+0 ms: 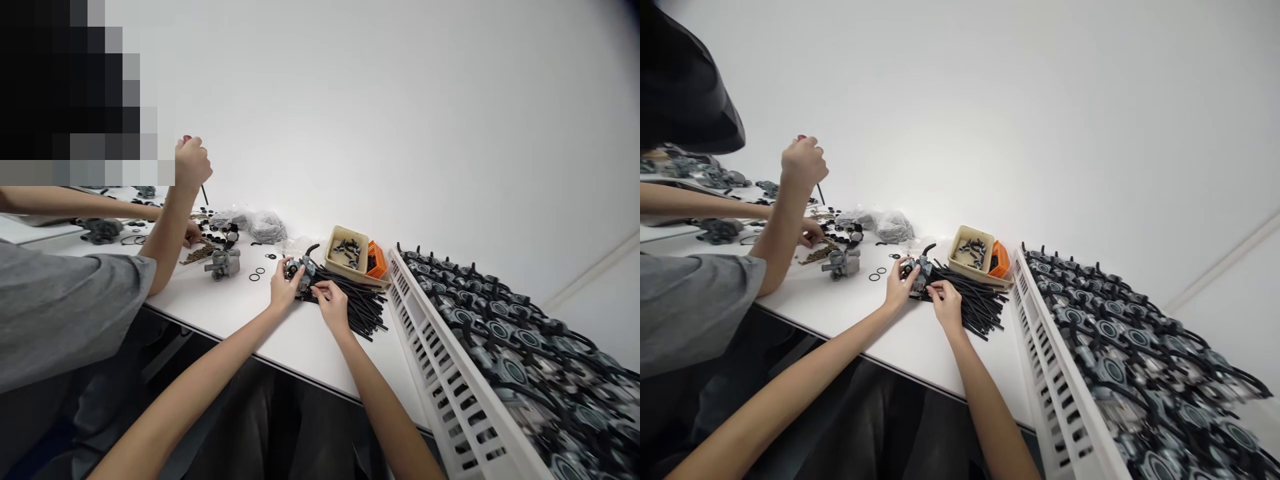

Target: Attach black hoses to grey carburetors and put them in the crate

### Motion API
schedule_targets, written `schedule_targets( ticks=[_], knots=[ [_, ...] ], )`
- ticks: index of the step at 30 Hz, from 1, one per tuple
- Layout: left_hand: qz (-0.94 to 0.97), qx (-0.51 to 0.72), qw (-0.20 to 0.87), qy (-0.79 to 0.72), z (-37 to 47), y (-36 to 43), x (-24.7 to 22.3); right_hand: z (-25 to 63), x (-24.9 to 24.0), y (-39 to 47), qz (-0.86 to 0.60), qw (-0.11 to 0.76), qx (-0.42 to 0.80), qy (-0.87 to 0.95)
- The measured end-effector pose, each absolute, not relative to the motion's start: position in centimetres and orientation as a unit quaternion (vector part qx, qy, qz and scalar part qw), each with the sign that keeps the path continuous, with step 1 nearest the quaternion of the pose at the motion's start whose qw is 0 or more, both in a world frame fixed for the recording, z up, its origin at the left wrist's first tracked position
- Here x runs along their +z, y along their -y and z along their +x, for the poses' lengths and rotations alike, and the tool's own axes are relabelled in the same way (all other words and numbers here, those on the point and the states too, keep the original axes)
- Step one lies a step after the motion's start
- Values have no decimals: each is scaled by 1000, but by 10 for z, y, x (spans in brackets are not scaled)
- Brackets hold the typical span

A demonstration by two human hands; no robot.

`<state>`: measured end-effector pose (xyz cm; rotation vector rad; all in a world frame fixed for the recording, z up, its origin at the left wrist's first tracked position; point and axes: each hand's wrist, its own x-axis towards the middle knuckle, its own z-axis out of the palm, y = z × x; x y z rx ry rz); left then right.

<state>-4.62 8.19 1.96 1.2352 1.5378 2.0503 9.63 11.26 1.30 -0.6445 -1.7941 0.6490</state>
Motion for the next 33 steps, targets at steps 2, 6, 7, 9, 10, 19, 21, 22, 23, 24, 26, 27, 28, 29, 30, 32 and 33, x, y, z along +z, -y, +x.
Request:
schedule_targets(
  ticks=[2,6,7,9,10,19,21,22,23,24,26,27,28,29,30,32,33],
  knots=[
    [421,716,144,-538,-48,-84,18,96,11,-115,-272,523,270,761],
    [428,712,144,-538,-47,-86,17,97,12,-117,-267,525,232,774],
    [432,710,145,-537,-46,-85,18,97,13,-117,-262,522,221,781],
    [440,708,147,-533,-45,-84,18,98,15,-116,-255,516,198,794],
    [443,707,148,-531,-44,-83,19,99,15,-115,-254,516,187,796],
    [461,715,157,-501,-40,-77,25,97,14,-115,-272,513,235,780],
    [462,720,157,-494,-39,-77,24,99,16,-116,-285,504,219,785],
    [460,722,158,-492,-40,-78,23,100,17,-116,-292,502,195,791],
    [458,724,158,-490,-40,-78,23,101,18,-116,-297,499,167,797],
    [457,727,159,-488,-40,-79,22,101,19,-116,-298,498,142,802],
    [454,729,163,-485,-40,-80,21,102,19,-116,-291,501,110,808],
    [454,730,165,-484,-41,-80,20,102,19,-116,-289,505,102,807],
    [452,732,168,-482,-41,-80,20,102,19,-116,-288,510,98,805],
    [451,733,171,-479,-41,-81,19,102,18,-117,-289,512,99,803],
    [450,735,175,-476,-41,-81,19,102,18,-117,-289,513,103,802],
    [446,740,185,-469,-42,-83,17,102,16,-117,-284,508,119,804],
    [444,743,189,-465,-43,-84,16,102,16,-117,-279,505,129,806]
  ],
)
